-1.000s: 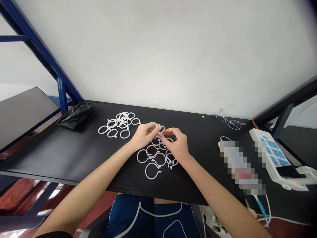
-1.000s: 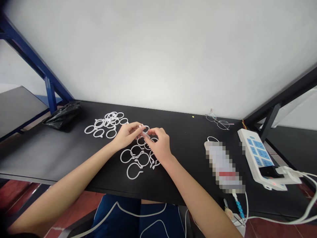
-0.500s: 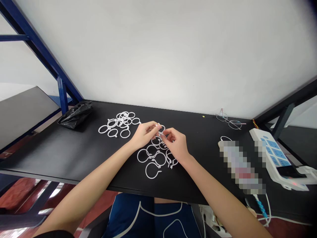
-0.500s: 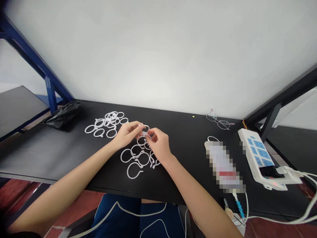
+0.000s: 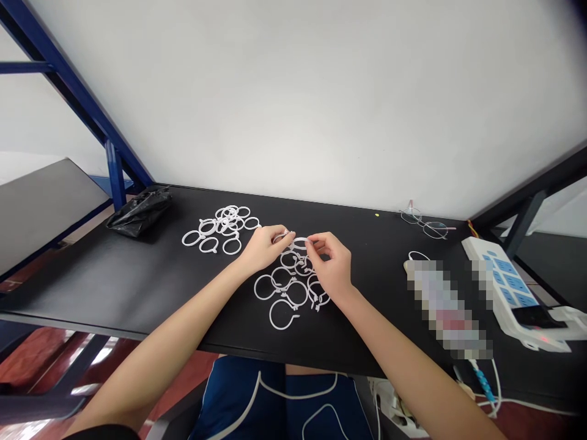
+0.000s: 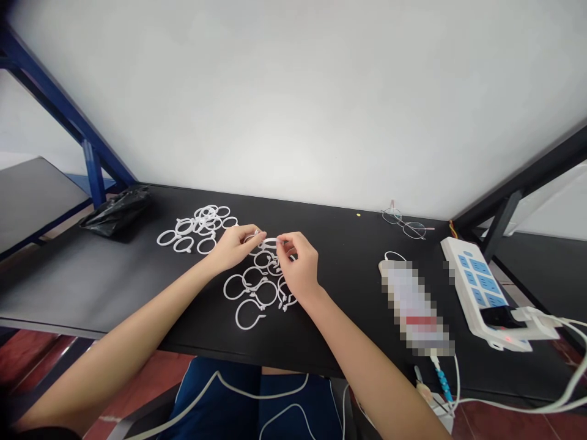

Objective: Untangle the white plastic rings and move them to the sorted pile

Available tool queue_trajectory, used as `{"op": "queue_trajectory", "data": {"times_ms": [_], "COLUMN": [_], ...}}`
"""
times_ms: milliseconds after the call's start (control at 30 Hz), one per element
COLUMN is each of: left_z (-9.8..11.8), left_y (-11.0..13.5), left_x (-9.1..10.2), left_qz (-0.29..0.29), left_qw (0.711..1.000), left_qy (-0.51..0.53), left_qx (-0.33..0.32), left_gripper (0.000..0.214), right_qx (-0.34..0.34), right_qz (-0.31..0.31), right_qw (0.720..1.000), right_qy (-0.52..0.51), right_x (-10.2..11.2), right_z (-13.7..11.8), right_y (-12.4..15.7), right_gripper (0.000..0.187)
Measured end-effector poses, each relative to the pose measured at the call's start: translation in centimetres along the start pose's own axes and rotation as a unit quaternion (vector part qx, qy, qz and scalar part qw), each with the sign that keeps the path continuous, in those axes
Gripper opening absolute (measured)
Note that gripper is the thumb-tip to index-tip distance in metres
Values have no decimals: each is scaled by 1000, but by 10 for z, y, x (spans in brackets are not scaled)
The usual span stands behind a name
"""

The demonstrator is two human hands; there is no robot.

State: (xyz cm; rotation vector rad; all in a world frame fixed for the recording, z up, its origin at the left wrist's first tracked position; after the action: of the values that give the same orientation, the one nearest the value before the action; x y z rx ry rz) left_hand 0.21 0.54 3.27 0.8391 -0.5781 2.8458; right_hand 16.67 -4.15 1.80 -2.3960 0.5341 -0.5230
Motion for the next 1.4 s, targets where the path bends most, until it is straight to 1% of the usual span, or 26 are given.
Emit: {"op": "queue_trajectory", "data": {"times_ms": [67,133,200,300,367,533,667,767,867,933,1067,1233,1300,1400], "left_z": [-1,-3,-7,-10,-11,-8,-5,-4,-3,-2,0,0,-1,-2], "left_y": [0,1,1,2,2,2,1,2,3,4,4,5,5,5], "left_x": [-1,-3,-5,-7,-8,-6,-4,-4,-5,-5,-3,-4,-5,-6], "left_qz": [-21,-45,-58,-60,-57,-42,-34,-39,-59,-62,-50,-83,-88,-87], "left_qw": [1000,998,998,998,998,998,999,999,998,998,998,996,995,995], "left_qy": [-5,-9,-3,25,41,50,37,16,-9,-20,-26,7,10,10], "left_qx": [15,30,31,11,1,-3,8,1,-13,-15,-13,-34,-41,-46], "left_gripper": [36,31,27,26,27,24,23,20,16,15,14,7,8,10], "right_qx": [6,1,-7,-16,-18,-12,11,28,28,20,4,-34,-39,-42], "right_qz": [18,39,54,50,41,27,24,30,37,37,2,-58,-80,-93], "right_qw": [1000,999,998,999,999,1000,1000,999,999,999,999,994,991,989], "right_qy": [-4,-12,-15,-8,-4,3,-15,-25,-11,11,41,84,100,106], "right_x": [1,2,3,5,5,4,4,5,6,6,4,-1,-2,-3], "right_z": [1,2,3,2,1,0,-1,-2,-1,0,3,9,11,11], "right_y": [0,0,0,-1,-1,-2,-3,-5,-6,-6,-5,-4,-3,-2], "right_gripper": [6,12,13,9,9,10,12,15,19,20,19,17,18,19]}}
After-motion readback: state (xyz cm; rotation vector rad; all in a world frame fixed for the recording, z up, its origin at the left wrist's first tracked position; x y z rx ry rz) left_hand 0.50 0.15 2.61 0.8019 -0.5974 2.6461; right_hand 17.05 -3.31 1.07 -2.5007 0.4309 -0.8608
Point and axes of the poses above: each hand's wrist, its own y-axis away from the middle knuckle, its own x-axis out of the back of the hand, z = x × y, the point moved 2 cm from there along -y, towards the middle knuckle, and after that the axes turned 10 degrees about z, right-handed, at the moved point
